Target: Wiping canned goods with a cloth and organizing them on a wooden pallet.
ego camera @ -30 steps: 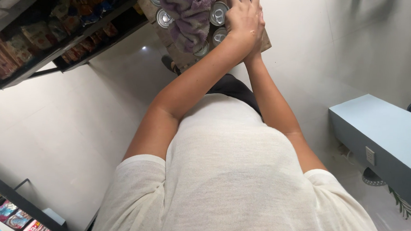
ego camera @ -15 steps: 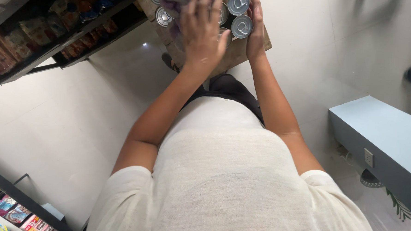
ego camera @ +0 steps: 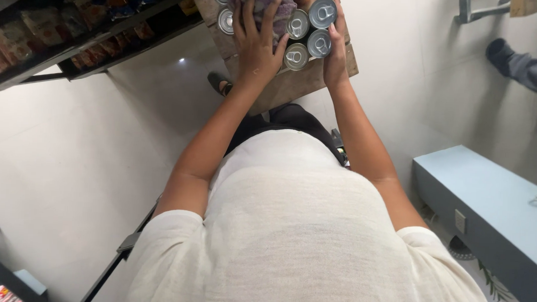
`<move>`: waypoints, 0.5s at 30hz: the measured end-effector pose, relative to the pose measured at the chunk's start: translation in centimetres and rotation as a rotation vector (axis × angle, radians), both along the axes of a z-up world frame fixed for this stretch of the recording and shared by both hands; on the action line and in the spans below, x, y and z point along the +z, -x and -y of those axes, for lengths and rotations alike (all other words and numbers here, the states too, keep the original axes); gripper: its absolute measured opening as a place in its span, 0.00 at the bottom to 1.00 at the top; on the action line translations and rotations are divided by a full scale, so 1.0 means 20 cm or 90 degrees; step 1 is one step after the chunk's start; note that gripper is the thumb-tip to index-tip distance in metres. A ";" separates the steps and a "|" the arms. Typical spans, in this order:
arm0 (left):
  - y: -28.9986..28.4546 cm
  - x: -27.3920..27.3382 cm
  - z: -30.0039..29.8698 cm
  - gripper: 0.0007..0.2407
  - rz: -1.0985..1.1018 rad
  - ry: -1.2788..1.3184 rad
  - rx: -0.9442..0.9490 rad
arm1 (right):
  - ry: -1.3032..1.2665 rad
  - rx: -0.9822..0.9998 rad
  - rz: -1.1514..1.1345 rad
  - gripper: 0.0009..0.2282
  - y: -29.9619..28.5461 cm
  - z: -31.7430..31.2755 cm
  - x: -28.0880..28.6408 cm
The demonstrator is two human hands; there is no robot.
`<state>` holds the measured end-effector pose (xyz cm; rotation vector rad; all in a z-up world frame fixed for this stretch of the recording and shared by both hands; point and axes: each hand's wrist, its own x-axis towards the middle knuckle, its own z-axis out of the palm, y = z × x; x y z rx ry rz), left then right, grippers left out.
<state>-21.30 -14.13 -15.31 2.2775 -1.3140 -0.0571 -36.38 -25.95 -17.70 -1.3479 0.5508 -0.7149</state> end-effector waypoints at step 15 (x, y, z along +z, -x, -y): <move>-0.14 0.20 -0.11 0.29 -0.049 0.061 0.003 | 0.150 -0.117 -0.168 0.35 0.03 0.06 0.18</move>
